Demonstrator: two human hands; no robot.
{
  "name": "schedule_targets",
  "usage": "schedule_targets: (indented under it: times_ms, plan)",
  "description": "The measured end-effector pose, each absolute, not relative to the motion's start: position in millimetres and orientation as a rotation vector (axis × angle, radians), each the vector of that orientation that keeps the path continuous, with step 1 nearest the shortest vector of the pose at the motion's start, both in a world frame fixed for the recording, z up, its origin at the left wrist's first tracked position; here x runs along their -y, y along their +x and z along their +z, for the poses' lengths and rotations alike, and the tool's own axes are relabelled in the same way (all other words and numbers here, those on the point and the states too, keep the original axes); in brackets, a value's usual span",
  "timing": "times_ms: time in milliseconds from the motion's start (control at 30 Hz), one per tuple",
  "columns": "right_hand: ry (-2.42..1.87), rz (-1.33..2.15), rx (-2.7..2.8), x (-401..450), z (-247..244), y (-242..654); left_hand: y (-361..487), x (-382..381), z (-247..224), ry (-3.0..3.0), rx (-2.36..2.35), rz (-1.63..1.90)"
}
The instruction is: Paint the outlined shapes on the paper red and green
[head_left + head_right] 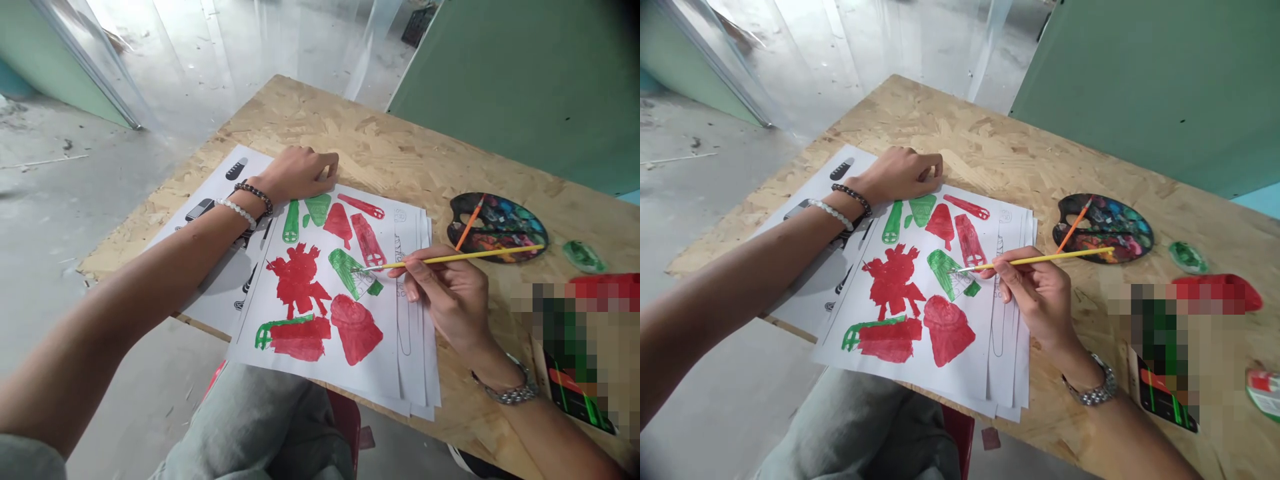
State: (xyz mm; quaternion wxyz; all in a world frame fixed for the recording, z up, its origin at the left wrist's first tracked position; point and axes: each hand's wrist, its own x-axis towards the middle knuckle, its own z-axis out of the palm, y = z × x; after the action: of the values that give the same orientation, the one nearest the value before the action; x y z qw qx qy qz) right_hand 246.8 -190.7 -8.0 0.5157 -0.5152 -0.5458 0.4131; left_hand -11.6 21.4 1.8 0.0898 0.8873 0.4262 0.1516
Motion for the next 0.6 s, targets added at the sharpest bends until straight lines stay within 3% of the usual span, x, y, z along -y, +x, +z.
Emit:
schedule_targets:
  times_ms: [600]
  plan:
    - [-1.187,1.099,1.243,190.2,-7.4,248.2,-13.1,-23.5,-4.8,2.718,-1.236,0.534]
